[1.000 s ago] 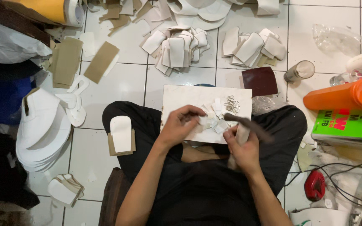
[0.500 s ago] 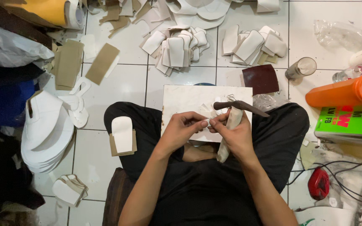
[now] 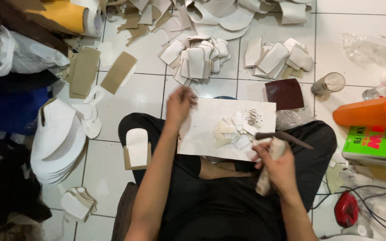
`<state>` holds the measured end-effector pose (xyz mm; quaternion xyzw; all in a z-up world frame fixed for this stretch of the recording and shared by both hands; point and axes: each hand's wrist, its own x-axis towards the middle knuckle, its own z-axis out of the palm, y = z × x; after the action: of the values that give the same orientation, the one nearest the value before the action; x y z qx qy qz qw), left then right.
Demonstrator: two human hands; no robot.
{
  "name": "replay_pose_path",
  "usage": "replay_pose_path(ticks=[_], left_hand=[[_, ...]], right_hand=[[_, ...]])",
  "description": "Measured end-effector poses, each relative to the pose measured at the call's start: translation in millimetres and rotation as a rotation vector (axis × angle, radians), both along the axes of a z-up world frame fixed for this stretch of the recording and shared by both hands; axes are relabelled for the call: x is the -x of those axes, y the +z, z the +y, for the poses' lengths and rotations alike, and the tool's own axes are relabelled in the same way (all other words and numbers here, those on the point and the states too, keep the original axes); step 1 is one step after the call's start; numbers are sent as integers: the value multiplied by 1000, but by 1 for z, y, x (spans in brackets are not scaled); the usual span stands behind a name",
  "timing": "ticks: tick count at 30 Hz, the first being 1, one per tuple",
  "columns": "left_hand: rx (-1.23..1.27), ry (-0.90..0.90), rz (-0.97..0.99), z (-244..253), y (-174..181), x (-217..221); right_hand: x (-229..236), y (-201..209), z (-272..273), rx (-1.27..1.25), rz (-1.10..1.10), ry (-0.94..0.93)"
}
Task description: The person sits on the floor and assembles small white shoe components by inserting metal clips into them. They use a hammer to tap the clips into place on a white board, then inspect the assembled parts by hand.
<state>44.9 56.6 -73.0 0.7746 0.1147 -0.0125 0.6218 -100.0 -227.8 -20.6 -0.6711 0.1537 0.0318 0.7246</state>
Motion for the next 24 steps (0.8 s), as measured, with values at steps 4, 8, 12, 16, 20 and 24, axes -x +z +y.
replay_pose_path(ticks=[4,8,12,16,20,24], left_hand=[[116,221,168,60,7,-41],[-86,226,582,115,-44,-70],[-221,305,663,152,-115,-92],[-559,52,894,141,-88,-85],[-822,23,737,114,-46,-77],[-875,170,-206,62,-30,-62]], right_hand=[[20,21,-13,-10,176,-95],[30,16,-19,22,201,-150],[36,15,-15,25,218,-128],[41,18,-19,101,236,-110],[45,16,-29,441,122,28],[35,16,-27,755,11,209]])
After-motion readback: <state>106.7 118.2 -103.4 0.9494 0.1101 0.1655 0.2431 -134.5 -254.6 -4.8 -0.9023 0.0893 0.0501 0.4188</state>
